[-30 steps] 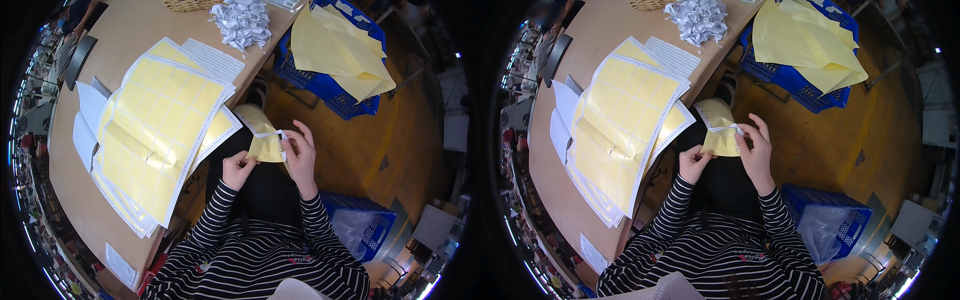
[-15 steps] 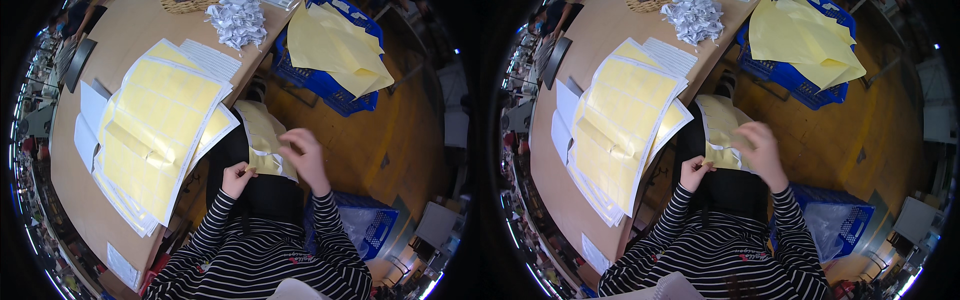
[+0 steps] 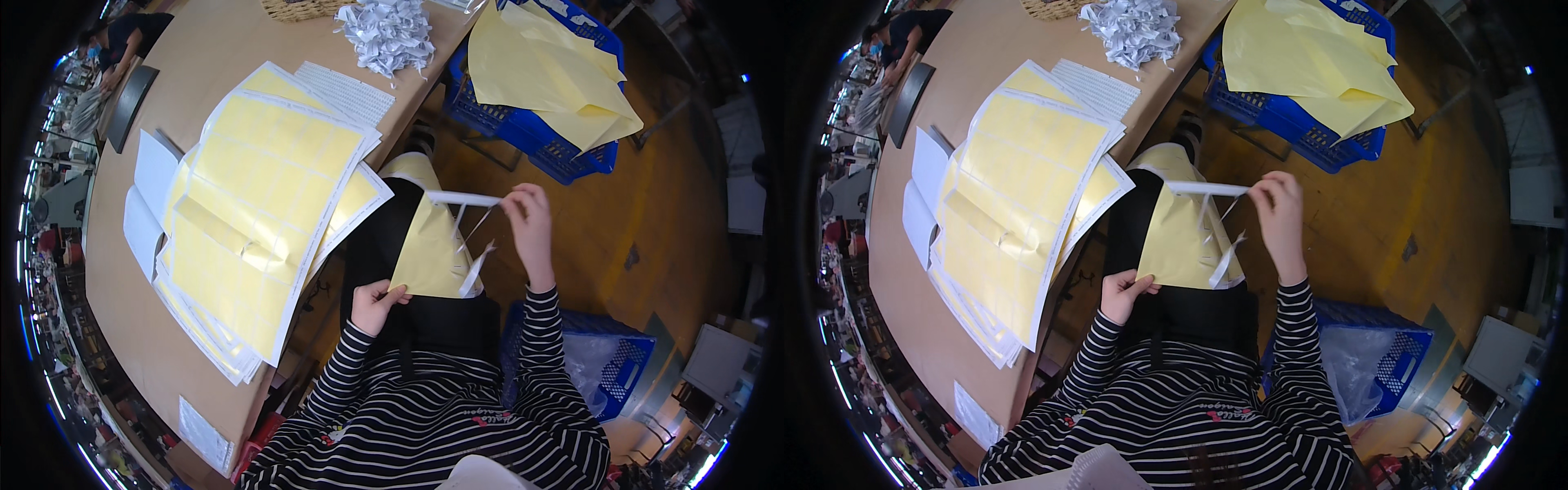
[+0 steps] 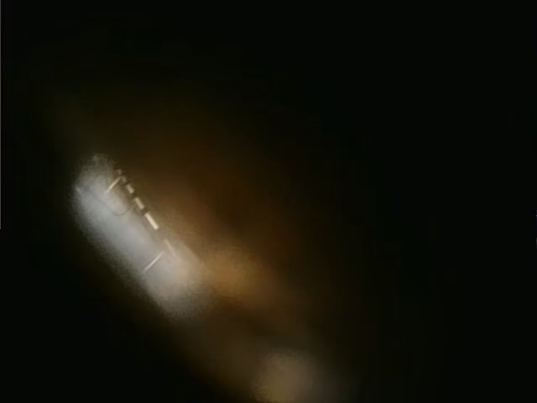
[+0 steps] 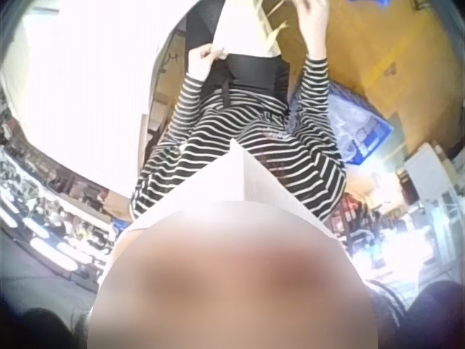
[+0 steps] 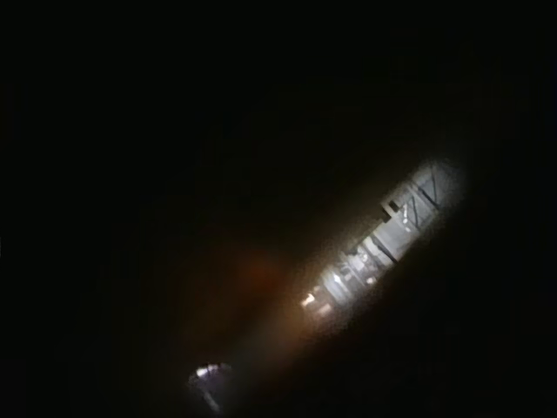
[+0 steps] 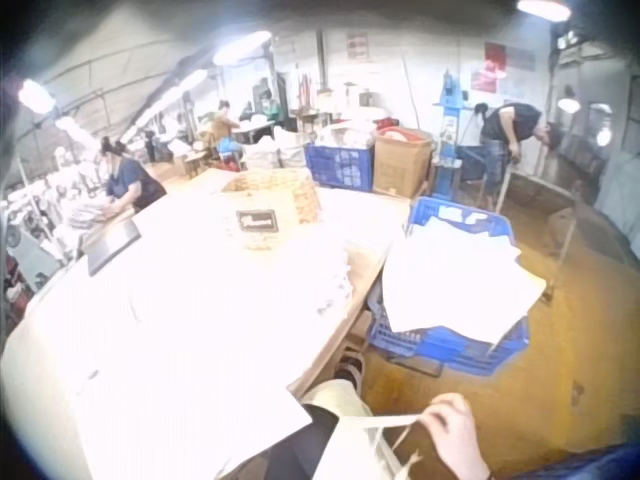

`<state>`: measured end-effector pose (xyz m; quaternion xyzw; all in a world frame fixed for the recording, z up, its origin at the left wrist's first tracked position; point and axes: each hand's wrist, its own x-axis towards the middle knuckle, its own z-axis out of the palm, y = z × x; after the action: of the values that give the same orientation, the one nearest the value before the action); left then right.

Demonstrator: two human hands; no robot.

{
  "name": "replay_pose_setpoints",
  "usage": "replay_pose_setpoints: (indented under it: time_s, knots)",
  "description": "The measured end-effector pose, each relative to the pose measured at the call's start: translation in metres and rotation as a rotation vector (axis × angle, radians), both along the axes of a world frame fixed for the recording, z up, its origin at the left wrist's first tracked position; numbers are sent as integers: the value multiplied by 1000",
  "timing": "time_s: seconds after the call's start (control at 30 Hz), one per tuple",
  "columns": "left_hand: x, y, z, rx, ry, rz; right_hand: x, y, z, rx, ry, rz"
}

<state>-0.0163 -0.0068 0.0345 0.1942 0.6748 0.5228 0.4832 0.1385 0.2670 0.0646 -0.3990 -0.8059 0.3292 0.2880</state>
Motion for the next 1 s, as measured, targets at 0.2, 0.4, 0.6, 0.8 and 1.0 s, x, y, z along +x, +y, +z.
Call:
replay_pose_setpoints:
  time_s: [0.2,0.4,0.6,0.8,1.0]
  knots:
    - [6,-23,2,-46,-125,-36,26,43,24,127,31,-232]
    - [11,-32,20,-17,-83,-158,8,36,53,-236,536,-9]
    - [38,-21,25,70,15,-630,-48,-11,56,-186,209,701]
    - [67,-7,17,163,110,-788,-86,-74,16,-456,104,834]
    - [0,-15,15,146,-141,-43,-63,-88,9,-552,56,801]
